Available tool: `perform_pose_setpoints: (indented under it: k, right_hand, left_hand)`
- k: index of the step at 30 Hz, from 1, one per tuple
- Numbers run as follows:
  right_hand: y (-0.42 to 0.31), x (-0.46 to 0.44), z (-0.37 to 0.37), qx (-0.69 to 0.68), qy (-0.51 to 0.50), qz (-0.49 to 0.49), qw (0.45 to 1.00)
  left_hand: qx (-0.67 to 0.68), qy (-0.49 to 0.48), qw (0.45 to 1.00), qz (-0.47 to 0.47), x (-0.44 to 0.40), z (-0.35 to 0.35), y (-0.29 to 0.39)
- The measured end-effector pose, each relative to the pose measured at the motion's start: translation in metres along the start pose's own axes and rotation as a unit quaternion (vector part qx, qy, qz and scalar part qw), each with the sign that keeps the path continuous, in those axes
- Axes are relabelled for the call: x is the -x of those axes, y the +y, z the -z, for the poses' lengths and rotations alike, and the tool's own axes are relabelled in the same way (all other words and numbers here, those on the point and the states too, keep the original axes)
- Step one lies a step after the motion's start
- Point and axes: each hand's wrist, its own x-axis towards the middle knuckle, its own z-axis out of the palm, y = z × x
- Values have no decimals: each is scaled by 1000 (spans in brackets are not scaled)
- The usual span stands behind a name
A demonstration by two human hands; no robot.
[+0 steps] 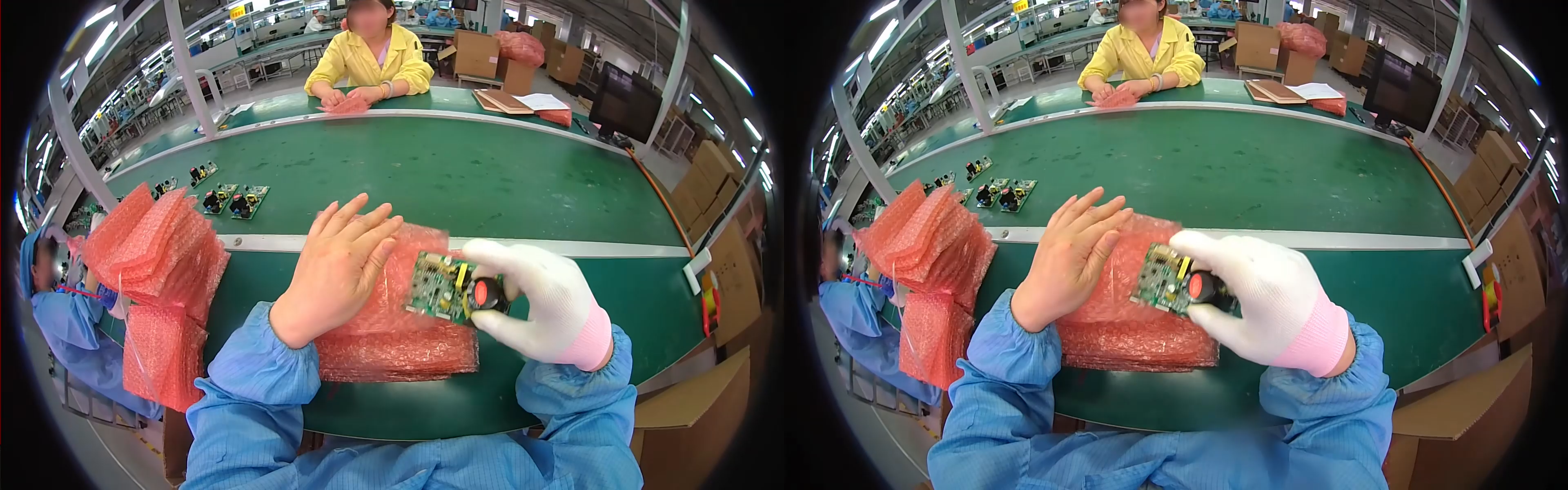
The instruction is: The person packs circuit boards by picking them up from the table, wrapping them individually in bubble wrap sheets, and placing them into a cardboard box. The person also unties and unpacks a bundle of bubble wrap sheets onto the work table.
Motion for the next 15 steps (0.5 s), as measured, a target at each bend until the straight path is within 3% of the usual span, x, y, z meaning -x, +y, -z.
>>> perform_pose_setpoints:
  k: [2, 6, 9, 15]
  right_hand:
    - [1, 2, 0, -28, -17, 12, 999]
    - [6, -1, -7, 52, 32, 0, 998]
    - [8, -4, -8, 37, 41, -9, 998]
    - [9, -2, -7, -50, 5, 15, 999]
  left_hand:
    - [14, -7, 1000, -11, 0, 1, 2]
    - [108, -50, 991, -55, 1, 2, 3]
    - [131, -30, 990, -52, 0, 0, 3]
    - [25, -1, 999, -22, -3, 1, -2]
